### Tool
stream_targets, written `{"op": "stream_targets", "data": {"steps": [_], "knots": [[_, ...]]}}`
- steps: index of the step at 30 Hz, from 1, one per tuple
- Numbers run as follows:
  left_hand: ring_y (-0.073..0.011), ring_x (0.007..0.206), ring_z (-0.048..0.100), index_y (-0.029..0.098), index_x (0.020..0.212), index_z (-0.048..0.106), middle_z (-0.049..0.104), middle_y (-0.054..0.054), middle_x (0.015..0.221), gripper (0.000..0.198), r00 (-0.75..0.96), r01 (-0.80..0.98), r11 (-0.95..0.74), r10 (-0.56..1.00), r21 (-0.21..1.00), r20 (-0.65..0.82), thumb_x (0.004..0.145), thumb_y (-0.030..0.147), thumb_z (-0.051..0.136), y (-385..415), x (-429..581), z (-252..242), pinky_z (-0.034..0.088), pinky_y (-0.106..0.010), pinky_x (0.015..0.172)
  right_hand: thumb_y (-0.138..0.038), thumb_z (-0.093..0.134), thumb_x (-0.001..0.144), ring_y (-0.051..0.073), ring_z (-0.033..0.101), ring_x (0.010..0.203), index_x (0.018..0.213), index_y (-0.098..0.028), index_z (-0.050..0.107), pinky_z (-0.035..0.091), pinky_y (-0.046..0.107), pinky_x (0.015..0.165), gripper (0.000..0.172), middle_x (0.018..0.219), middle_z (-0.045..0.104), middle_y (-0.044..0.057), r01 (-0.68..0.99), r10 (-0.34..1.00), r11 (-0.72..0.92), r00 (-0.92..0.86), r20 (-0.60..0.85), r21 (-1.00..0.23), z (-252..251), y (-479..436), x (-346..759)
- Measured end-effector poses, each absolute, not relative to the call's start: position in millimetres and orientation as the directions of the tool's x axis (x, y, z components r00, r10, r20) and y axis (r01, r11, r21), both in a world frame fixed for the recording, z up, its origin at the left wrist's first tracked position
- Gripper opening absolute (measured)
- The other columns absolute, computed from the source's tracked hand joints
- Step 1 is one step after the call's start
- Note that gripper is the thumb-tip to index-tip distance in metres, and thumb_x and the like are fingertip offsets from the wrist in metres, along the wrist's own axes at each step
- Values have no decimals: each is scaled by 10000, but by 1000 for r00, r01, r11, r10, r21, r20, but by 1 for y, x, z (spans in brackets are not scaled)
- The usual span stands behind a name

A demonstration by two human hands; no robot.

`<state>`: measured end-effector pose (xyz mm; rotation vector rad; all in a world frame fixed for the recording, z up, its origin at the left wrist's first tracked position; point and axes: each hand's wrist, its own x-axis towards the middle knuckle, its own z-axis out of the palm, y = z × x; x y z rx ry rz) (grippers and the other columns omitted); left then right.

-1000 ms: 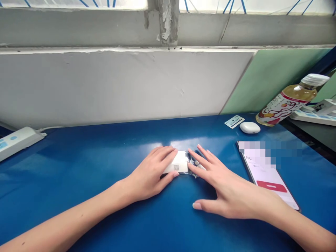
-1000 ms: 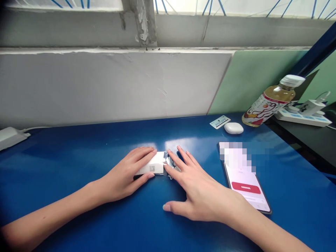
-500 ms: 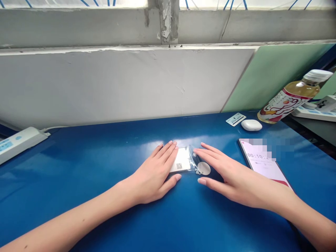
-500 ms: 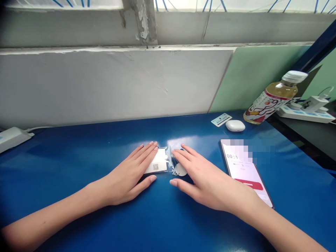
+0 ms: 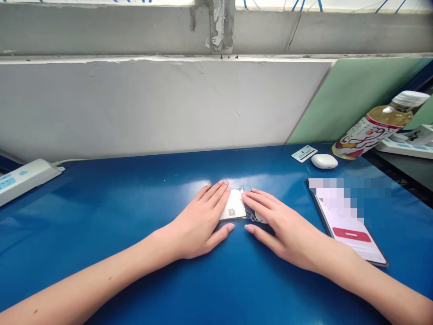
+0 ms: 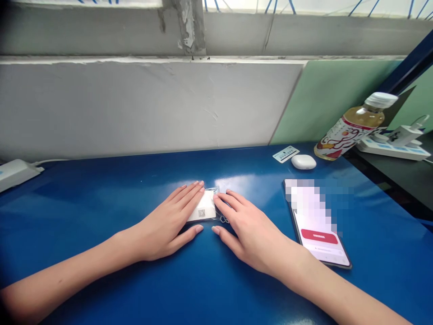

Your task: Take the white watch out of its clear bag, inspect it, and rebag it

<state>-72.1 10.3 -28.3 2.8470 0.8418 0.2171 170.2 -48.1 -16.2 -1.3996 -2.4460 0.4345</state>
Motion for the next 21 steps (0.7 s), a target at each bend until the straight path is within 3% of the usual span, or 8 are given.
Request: {"op": "stream_targets", "data": {"steps": [5, 13, 21], "knots": [[-359, 1506, 218, 37, 1529, 261, 249, -249, 1607, 682, 827, 538, -822, 557, 186, 70, 1006, 445, 417, 10, -72, -27, 261, -537, 1193, -368, 459, 1001, 316, 419, 1422, 1458, -95, 472, 433, 523, 1127, 533, 1489, 520, 169, 793, 867, 495, -480, 136, -355, -20, -49, 169], [-363, 1516, 166, 13, 1523, 267, 234, -270, 1605, 699, 824, 549, -815, 565, 183, 42, 1005, 458, 417, 11, -72, -27, 254, -529, 1202, -473, 500, 976, 273, 553, 1317, 1384, -243, 579, 493, 426, 1077, 475, 1506, 504, 97, 722, 903, 356, -429, 19, -593, -10, -39, 183], [-368, 1516, 146, 4, 1514, 266, 207, -281, 1609, 655, 816, 559, -808, 576, 187, 53, 1023, 423, 376, 9, -71, -32, 261, -527, 1199, -379, 493, 983, 300, 273, 1498, 1431, -203, 514, 374, 489, 1168, 481, 1572, 425, 102, 756, 858, 485, -509, 70, -440, -16, -42, 176]]}}
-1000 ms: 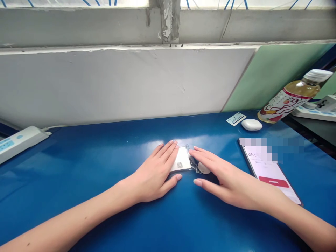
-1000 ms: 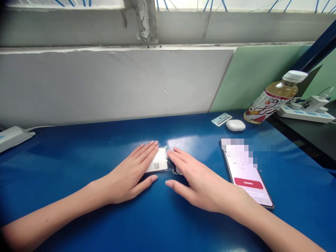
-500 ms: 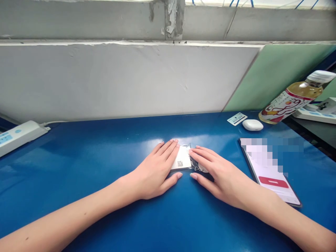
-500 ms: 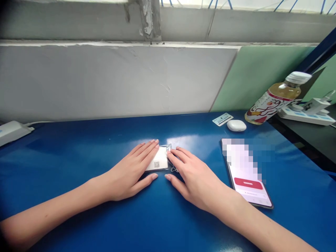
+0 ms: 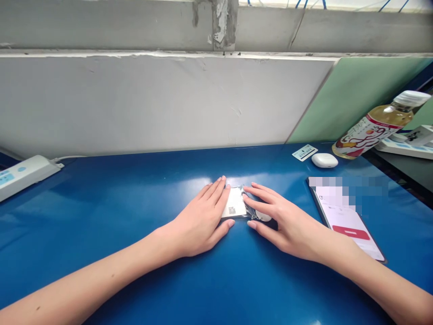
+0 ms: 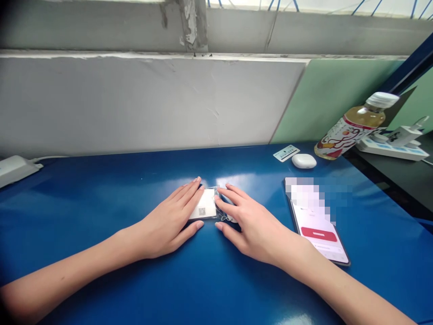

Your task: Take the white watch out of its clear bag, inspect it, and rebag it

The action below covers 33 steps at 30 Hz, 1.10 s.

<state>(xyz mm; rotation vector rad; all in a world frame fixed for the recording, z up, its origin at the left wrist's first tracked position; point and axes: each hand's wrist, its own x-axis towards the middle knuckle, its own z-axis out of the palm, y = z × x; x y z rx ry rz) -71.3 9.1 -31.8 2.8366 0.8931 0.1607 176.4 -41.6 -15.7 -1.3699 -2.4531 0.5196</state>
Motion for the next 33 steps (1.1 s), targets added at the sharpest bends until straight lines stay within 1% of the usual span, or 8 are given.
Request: {"op": "stream_targets", "data": {"steps": [5, 9, 11, 17, 22, 27, 30, 33], "knots": [[-369, 1513, 159, 28, 1519, 258, 211, -271, 1611, 629, 799, 572, -793, 596, 210, 74, 1026, 400, 378, 8, -71, -35, 261, -519, 1198, -357, 509, 974, 328, 228, 1506, 1398, -220, 526, 398, 522, 1149, 446, 1568, 430, 112, 779, 853, 502, -518, 65, -376, -15, -42, 174], [-367, 1501, 223, 37, 1513, 291, 262, -256, 1602, 612, 807, 557, -800, 585, 225, 82, 1026, 397, 375, 9, -71, -33, 267, -522, 1196, -308, 505, 973, 350, 234, 1501, 1373, -139, 549, 395, 527, 1152, 437, 1554, 431, 177, 781, 828, 560, -542, 145, -276, -15, -42, 169], [-368, 1492, 255, 27, 1507, 311, 291, -251, 1594, 606, 810, 553, -802, 581, 226, 81, 1029, 394, 370, 10, -71, -33, 276, -532, 1193, -284, 483, 984, 344, 275, 1491, 1349, -108, 572, 403, 517, 1149, 415, 1528, 461, 197, 770, 809, 587, -551, 202, -251, -15, -41, 167], [-355, 1468, 318, 36, 1490, 352, 379, -234, 1557, 556, 813, 527, -806, 570, 269, 116, 1050, 375, 337, 12, -72, -32, 317, -541, 1180, -209, 424, 1006, 289, 530, 1325, 1154, -132, 687, 495, 463, 1073, 311, 1382, 613, 166, 764, 812, 574, -486, 324, -294, -19, -35, 172], [-310, 1465, 337, 99, 1498, 335, 398, -201, 1554, 502, 835, 460, -822, 529, 337, 151, 1055, 334, 354, 11, -74, -31, 328, -516, 1188, -14, 371, 929, 276, 559, 1290, 1354, -112, 559, 501, 451, 1058, 474, 1392, 604, 164, 784, 817, 562, -478, 322, -263, -22, -33, 178], [-290, 1488, 288, 138, 1516, 285, 385, -181, 1565, 495, 857, 383, -841, 478, 383, 194, 1065, 337, 339, 11, -76, -31, 318, -514, 1196, -179, 517, 972, 232, 676, 1037, 1200, -188, 660, 570, 385, 906, 269, 1193, 695, 111, 766, 830, 538, -408, 379, -352, -19, -30, 181], [-289, 1490, 283, 170, 1520, 275, 384, -167, 1566, 497, 858, 347, -843, 463, 411, 224, 1062, 352, 343, 11, -77, -32, 304, -517, 1203, -209, 575, 955, 206, 677, 890, 1067, -196, 707, 574, 348, 792, 174, 1018, 707, 83, 734, 796, 572, -390, 463, -365, -11, -29, 183], [-290, 1476, 314, 191, 1518, 270, 373, -165, 1570, 489, 823, 383, -810, 517, 444, 234, 1056, 333, 345, 12, -78, -33, 322, -517, 1195, -230, 587, 952, 193, 673, 818, 993, -217, 730, 572, 329, 724, 149, 955, 704, 70, 709, 774, 581, -331, 539, -399, -2, -30, 185]]}}
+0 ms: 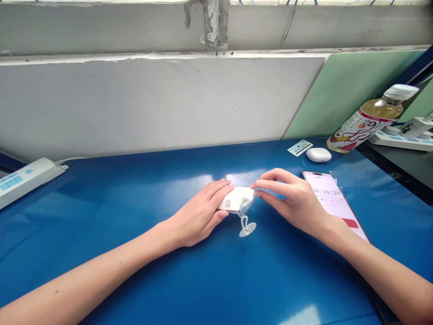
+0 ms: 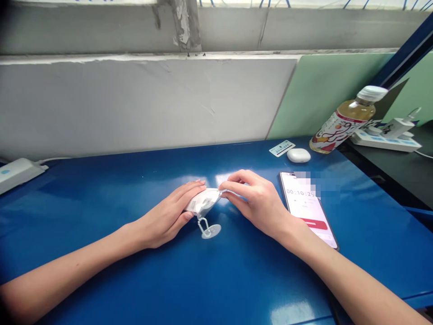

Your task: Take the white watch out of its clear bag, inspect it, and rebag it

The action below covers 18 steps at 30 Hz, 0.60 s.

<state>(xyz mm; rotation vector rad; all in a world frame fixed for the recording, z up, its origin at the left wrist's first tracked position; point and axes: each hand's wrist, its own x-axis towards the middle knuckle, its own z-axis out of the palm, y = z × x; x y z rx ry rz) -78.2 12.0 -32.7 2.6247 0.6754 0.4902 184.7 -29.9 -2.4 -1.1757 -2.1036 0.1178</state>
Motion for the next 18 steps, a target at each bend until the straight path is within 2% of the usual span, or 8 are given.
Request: {"op": "stream_targets", "data": {"steps": [4, 7, 9, 11, 14, 16, 18], "knots": [[-287, 1474, 321, 190, 1537, 221, 369, -169, 1568, 557, 772, 445, -770, 589, 457, 240, 1023, 279, 417, 10, -77, -34, 325, -498, 1202, -277, 616, 936, 205, 702, 821, 960, -259, 739, 594, 345, 746, 127, 956, 739, 48, 639, 805, 523, -153, 573, -564, 3, -33, 186], [-327, 1476, 311, 191, 1572, 108, 309, -188, 1595, 757, 719, 499, -733, 648, 462, 251, 963, 308, 542, 8, -75, -34, 333, -528, 1192, -317, 671, 899, 223, 725, 841, 929, -255, 754, 604, 377, 810, 108, 931, 774, 28, 583, 855, 402, 37, 518, -706, 3, -33, 185], [-344, 1479, 301, 201, 1586, 8, 231, -194, 1625, 921, 692, 517, -715, 673, 472, 262, 911, 321, 623, 7, -75, -34, 354, -532, 1177, -348, 697, 876, 221, 733, 819, 927, -244, 763, 615, 374, 795, 133, 920, 783, 25, 513, 894, 321, 115, 434, -796, 2, -30, 183], [-350, 1488, 279, 216, 1588, -59, 150, -190, 1649, 1045, 687, 500, -722, 667, 478, 289, 865, 329, 688, 7, -75, -32, 363, -527, 1171, -371, 692, 874, 224, 736, 813, 941, -224, 761, 624, 371, 769, 176, 933, 785, 40, 419, 940, 254, 106, 325, -872, 0, -27, 181], [-349, 1507, 224, 246, 1589, -73, 103, -170, 1663, 1121, 706, 454, -767, 620, 453, 342, 827, 344, 744, 8, -75, -29, 326, -536, 1187, -368, 650, 899, 234, 735, 871, 1001, -194, 731, 626, 377, 782, 218, 991, 777, 76, 319, 979, 189, 10, 202, -929, -6, -23, 177], [-345, 1511, 212, 258, 1592, -44, 137, -162, 1660, 1101, 716, 443, -785, 600, 433, 356, 829, 337, 746, 9, -75, -28, 300, -549, 1196, -333, 617, 917, 236, 723, 941, 1123, -186, 683, 617, 393, 839, 261, 1068, 755, 97, 324, 980, 199, -63, 189, -925, -12, -22, 176], [-348, 1508, 222, 251, 1591, 21, 209, -164, 1640, 1063, 719, 451, -781, 605, 432, 342, 826, 354, 751, 10, -75, -28, 297, -553, 1197, -286, 589, 925, 241, 706, 1011, 1295, -191, 586, 603, 421, 894, 382, 1163, 721, 114, 395, 971, 234, -134, 196, -888, -19, -22, 176]]}}
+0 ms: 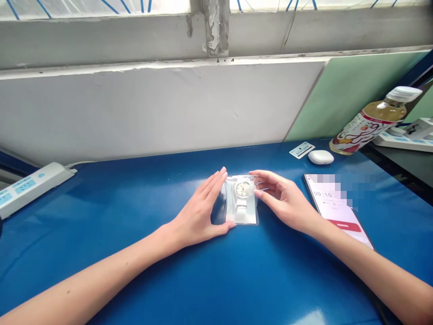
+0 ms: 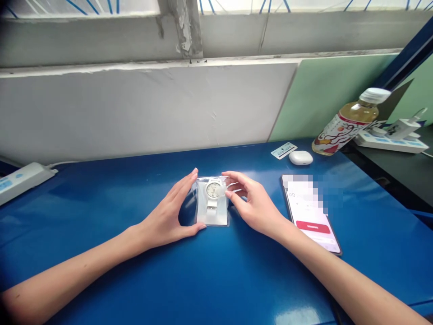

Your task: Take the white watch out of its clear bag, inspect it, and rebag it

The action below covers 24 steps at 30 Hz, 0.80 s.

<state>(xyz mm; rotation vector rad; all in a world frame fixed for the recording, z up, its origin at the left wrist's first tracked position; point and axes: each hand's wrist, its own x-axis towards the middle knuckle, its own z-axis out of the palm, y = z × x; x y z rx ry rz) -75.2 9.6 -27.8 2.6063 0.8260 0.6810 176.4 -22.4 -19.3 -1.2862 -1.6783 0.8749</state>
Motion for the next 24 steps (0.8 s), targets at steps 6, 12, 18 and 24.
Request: {"op": "stream_targets", "data": {"steps": [6, 12, 18, 24], "knots": [[-404, 1470, 287, 146, 1532, 252, 347, -238, 1540, 1027, 699, 544, -687, 689, 482, 193, 733, 493, 794, 10, -75, -32, 372, -561, 1153, -299, 455, 992, 307, 362, 1458, 1505, -179, 393, 389, 536, 1150, 530, 1579, 394, 167, 746, 910, 411, -372, 184, -525, -30, -27, 181], [-433, 1466, 278, 110, 1473, 362, 419, -251, 1504, 963, 684, 599, -664, 715, 448, 146, 732, 578, 762, 12, -73, -28, 345, -601, 1153, -536, 505, 956, 329, 234, 1503, 1598, -158, 175, 329, 542, 1181, 815, 1645, 221, 169, 765, 824, 554, -561, 82, -329, -26, -28, 189], [-429, 1429, 355, 105, 1442, 397, 450, -252, 1491, 977, 737, 576, -716, 664, 394, 128, 718, 668, 736, 19, -74, -23, 338, -600, 1147, -597, 548, 912, 338, 256, 1496, 1602, -168, 156, 343, 544, 1174, 902, 1638, 246, 171, 769, 833, 537, -548, 75, -346, -26, -28, 191], [-410, 1434, 353, 97, 1443, 387, 453, -250, 1490, 976, 741, 564, -726, 656, 395, 148, 718, 638, 754, 19, -73, -23, 334, -573, 1155, -640, 573, 875, 345, 299, 1481, 1580, -130, 235, 347, 537, 1172, 934, 1617, 300, 195, 789, 853, 496, -521, 35, -361, -22, -25, 189]]}}
